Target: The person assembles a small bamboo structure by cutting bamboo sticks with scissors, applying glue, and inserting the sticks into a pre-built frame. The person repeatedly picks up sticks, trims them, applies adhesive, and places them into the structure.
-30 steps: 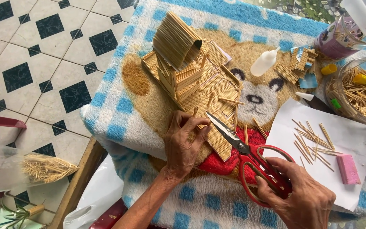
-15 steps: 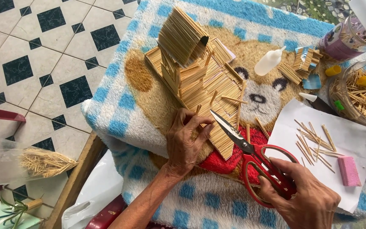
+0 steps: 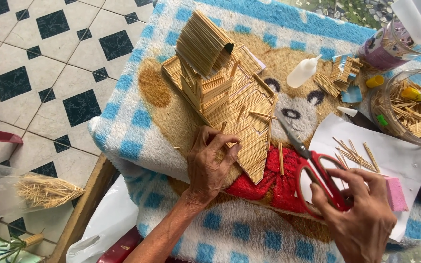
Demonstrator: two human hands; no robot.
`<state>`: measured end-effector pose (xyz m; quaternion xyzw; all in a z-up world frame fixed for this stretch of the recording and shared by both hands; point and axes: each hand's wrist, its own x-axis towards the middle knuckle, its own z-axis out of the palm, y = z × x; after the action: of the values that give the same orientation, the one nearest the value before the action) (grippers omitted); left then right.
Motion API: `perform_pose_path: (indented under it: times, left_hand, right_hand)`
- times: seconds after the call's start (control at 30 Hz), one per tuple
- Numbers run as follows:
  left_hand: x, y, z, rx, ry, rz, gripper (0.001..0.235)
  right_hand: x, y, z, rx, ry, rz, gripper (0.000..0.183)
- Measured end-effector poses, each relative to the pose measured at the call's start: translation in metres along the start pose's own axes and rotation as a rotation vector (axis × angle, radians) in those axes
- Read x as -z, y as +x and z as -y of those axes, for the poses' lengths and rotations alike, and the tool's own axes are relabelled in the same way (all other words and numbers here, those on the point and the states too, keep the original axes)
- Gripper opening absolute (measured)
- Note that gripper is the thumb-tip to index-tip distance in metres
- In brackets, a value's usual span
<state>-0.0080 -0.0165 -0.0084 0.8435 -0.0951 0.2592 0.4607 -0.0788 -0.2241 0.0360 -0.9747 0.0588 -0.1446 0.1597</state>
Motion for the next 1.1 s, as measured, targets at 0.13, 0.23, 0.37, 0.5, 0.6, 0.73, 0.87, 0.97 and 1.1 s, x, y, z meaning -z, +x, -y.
perform_pose_path:
  times: [0.13,0.23,0.37,0.5,0.6,0.73,0.87,0.97,1.1]
  left_hand:
    - [0.000,0.001,-0.002,-0.012,-0.026,0.001,0.010]
    - [-0.003,-0.001,0.003,-0.028,0.016,-0.001,0.012]
    - [-0.002,-0.002,0.003,-0.021,0.029,-0.003,0.014]
    - [-0.002,-0.001,0.004,-0.023,0.024,-0.002,0.013]
    - [-0.002,-0.002,0.004,-0.007,0.019,0.012,0.012]
    - [-0.004,-0.002,0.006,-0.031,0.067,-0.003,0.011]
    - [-0.002,-0.002,0.005,-0.026,0.058,0.010,0.011]
    - [0.000,-0.001,0.005,0.015,0.002,-0.012,0.008]
    - [0.000,-0.001,0.005,0.059,-0.097,-0.043,0.006]
  right_hand:
    - [-0.021,0.010,-0.018,0.018,-0.077,-0.087,0.029]
    - [-0.029,0.016,-0.021,-0.009,-0.144,-0.147,0.026]
    - [-0.032,0.021,-0.016,0.011,-0.199,-0.135,0.030]
    - [-0.029,0.020,-0.012,0.005,-0.261,-0.084,0.031]
    - [-0.024,0.017,-0.007,0.059,-0.348,-0.198,0.039]
    - [-0.029,0.026,0.030,0.094,0.019,-0.241,0.021]
    - [-0.040,0.036,0.070,0.230,0.405,-0.053,0.021]
    - [-0.047,0.042,0.085,0.263,0.483,-0.058,0.022]
    - [-0.044,0.048,0.099,0.244,0.568,-0.053,0.015]
